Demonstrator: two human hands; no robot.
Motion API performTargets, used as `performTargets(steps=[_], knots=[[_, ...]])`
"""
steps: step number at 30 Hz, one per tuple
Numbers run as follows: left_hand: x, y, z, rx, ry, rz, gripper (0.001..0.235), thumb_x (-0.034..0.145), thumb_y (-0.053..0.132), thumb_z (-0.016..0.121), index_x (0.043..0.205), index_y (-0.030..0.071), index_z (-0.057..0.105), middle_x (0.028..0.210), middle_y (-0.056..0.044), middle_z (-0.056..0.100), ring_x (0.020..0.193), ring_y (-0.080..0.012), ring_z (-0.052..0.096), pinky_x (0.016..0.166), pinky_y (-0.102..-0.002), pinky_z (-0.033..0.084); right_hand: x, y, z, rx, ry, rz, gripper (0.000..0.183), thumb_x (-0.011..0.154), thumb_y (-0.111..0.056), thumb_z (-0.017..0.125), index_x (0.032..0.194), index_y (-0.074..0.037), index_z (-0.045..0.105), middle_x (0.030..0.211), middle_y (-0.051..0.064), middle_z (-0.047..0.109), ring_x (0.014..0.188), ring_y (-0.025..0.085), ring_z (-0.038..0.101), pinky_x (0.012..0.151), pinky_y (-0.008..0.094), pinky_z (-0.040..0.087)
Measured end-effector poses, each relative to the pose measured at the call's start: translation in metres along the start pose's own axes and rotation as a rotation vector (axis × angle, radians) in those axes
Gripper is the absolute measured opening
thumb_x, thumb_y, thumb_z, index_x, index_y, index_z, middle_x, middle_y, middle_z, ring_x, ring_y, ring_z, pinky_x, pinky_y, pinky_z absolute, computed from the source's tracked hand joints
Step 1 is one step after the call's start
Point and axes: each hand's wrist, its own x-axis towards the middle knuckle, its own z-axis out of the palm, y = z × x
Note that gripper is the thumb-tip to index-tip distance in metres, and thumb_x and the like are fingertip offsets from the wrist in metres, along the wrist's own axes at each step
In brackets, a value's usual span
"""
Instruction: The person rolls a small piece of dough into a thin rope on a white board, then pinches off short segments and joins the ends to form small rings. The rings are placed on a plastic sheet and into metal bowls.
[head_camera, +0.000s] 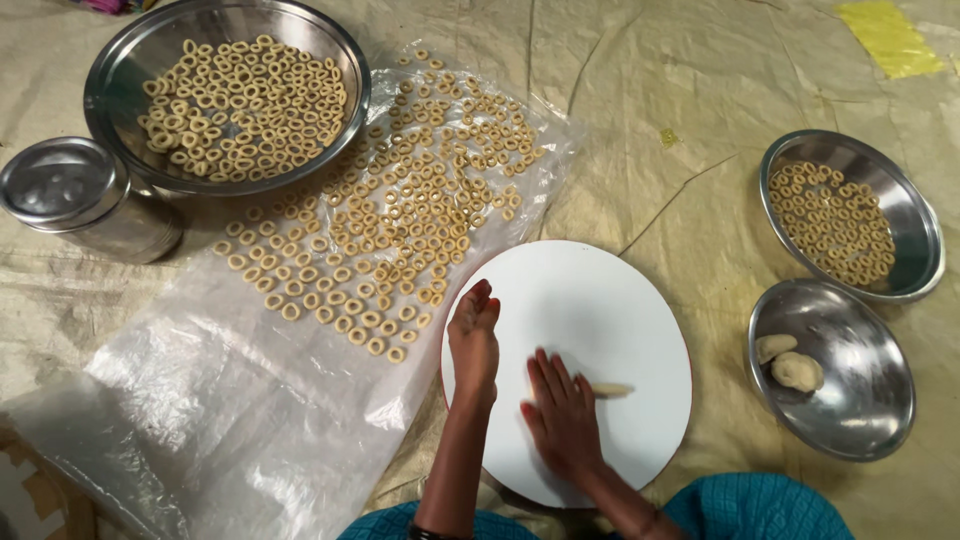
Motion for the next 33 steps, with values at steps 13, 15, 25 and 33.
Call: performTargets(steps=[13,15,25,33], knots=[[0.012,-0.008,-0.005,-0.036,-0.015,0.028,0.046,0.095,0.007,0.055,0.139,-0.008,0.054,0.143,-0.02,0.06,0.136,-0.0256,0.056,0.114,-0.035,0.043,0.09,0.009,0.014,-0.078,0.217,-0.088,0.063,0.105,-0.041,0.042,0.159,-0.012,0.034,0.168,0.01,0.027,0.154,0.028,0.028,0.119,0.062,0.014],[0.016,-0.011,-0.007,-0.044,-0.022,0.037,0.046,0.096,0.006,0.053,0.139,-0.008,0.053,0.143,-0.02,0.059,0.137,-0.0252,0.055,0.114,-0.035,0.043,0.136,0.016,0.018,-0.111,0.194,-0.045,0.064,0.104,-0.044,0.038,0.159,-0.011,0.034,0.168,0.012,0.027,0.153,0.028,0.027,0.116,0.065,0.013],[0.025,-0.018,-0.011,-0.111,-0.018,0.05,0.045,0.095,0.004,0.052,0.138,-0.008,0.055,0.141,-0.019,0.061,0.134,-0.0241,0.057,0.113,-0.035,0.044,0.149,0.014,0.015,-0.112,0.19,-0.049,0.06,0.105,-0.044,0.037,0.157,-0.014,0.038,0.167,0.013,0.027,0.152,0.031,0.028,0.115,0.064,0.019],[0.023,-0.024,-0.005,-0.123,-0.02,-0.035,0.047,0.093,0.003,0.051,0.139,-0.006,0.054,0.141,-0.018,0.06,0.132,-0.0259,0.058,0.113,-0.035,0.044,0.019,-0.02,-0.007,0.022,0.025,-0.096,0.064,0.1,-0.037,0.047,0.157,-0.009,0.035,0.166,0.01,0.029,0.151,0.029,0.029,0.118,0.052,0.023]])
